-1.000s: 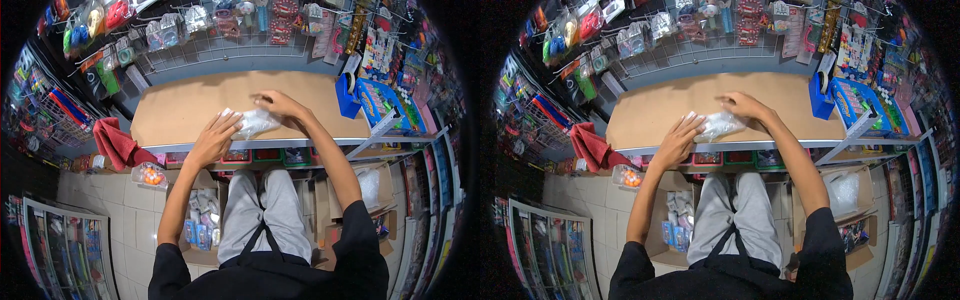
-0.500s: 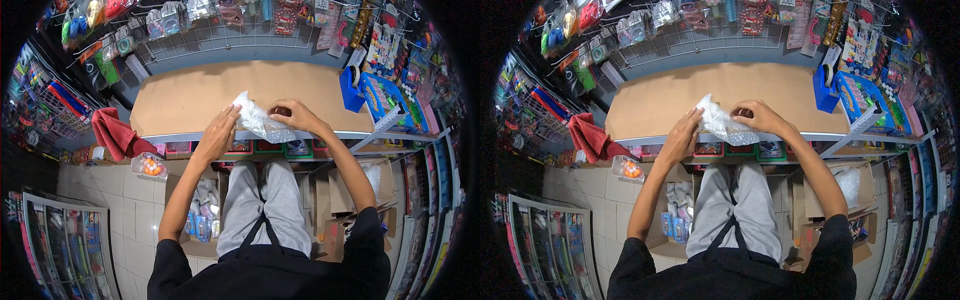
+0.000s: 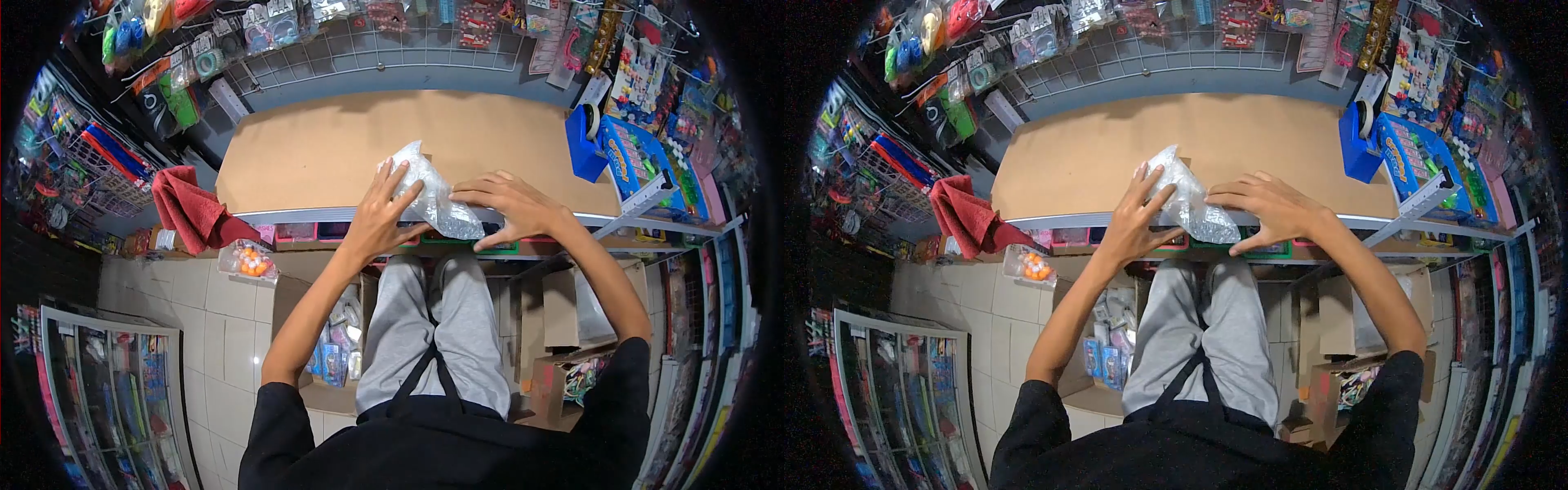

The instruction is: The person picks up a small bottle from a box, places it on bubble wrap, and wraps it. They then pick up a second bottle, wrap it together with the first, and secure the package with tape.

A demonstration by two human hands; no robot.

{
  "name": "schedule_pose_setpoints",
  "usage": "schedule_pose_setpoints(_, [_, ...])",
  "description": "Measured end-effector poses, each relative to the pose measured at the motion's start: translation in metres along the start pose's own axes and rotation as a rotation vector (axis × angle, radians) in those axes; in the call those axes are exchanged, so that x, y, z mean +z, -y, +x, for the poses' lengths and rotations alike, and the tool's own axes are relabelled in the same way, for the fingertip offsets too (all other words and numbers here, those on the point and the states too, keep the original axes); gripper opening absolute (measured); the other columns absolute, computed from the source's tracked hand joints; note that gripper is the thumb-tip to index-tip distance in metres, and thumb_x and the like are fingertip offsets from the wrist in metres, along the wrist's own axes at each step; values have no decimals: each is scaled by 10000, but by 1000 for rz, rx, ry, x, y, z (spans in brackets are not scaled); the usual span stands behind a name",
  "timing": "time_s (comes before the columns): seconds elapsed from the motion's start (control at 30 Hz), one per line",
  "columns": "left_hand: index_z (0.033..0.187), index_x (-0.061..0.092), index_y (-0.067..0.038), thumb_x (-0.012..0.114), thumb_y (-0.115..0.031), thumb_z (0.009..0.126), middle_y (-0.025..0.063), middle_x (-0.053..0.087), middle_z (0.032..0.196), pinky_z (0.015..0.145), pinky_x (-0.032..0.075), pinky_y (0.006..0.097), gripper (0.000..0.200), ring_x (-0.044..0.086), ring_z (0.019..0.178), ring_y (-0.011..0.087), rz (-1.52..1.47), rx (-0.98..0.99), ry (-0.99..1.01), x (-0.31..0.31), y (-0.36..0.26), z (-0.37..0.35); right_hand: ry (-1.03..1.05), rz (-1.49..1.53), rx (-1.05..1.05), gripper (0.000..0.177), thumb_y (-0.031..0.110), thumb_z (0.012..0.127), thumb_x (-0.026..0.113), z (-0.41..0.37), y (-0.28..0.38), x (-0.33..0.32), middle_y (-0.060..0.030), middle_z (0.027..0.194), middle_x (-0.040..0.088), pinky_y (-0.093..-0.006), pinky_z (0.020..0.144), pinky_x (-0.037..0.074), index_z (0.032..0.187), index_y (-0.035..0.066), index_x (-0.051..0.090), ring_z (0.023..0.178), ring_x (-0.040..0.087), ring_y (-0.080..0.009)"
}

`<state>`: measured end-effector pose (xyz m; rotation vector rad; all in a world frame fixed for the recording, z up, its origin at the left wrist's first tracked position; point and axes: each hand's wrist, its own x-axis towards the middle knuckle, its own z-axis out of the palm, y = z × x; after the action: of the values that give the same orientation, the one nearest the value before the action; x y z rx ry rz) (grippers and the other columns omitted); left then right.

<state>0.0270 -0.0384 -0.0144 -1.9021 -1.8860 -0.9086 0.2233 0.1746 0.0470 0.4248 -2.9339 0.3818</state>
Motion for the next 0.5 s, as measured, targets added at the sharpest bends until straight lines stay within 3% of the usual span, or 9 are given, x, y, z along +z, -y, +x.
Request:
schedule_pose_setpoints(0.07, [1308,570,-89,861,-324,684,199,415,1480,1107,365,571,727,363,1364,498,-22,-32,-20,8,2,-3,0,-61,-43,675,383,764,758,-3,-3,-1,-104,1352,566,-446,1052,382,1359,136,556,1238,514,-275])
schedule_pose_setpoints(0.27, [1284,593,-68,849,-206,691,195,399,1505,1120,347,573,661,341,1385,492,-39,-57,-44,11,-3,-5,2,-108,-169,493,179,768,727,9,-24,7,-89,1293,586,-430,977,448,1241,114,608,1141,569,-284])
schedule_pose_setpoints(0.37, [1251,610,-51,830,-196,730,207,423,1486,1125,339,571,584,350,1378,496,-46,-63,-66,14,-6,-3,-136,-5,-170,384,51,784,674,17,-21,6,-79,1273,588,-413,977,457,1163,94,622,1142,570,-291])
schedule_pose_setpoints(0.5, [1203,638,-32,797,-221,783,231,457,1448,1118,335,576,487,371,1357,504,-59,-79,-104,19,-6,0,-259,268,-43,271,9,819,622,32,-25,26,-117,1162,640,-417,956,474,1090,13,629,1090,601,-323])
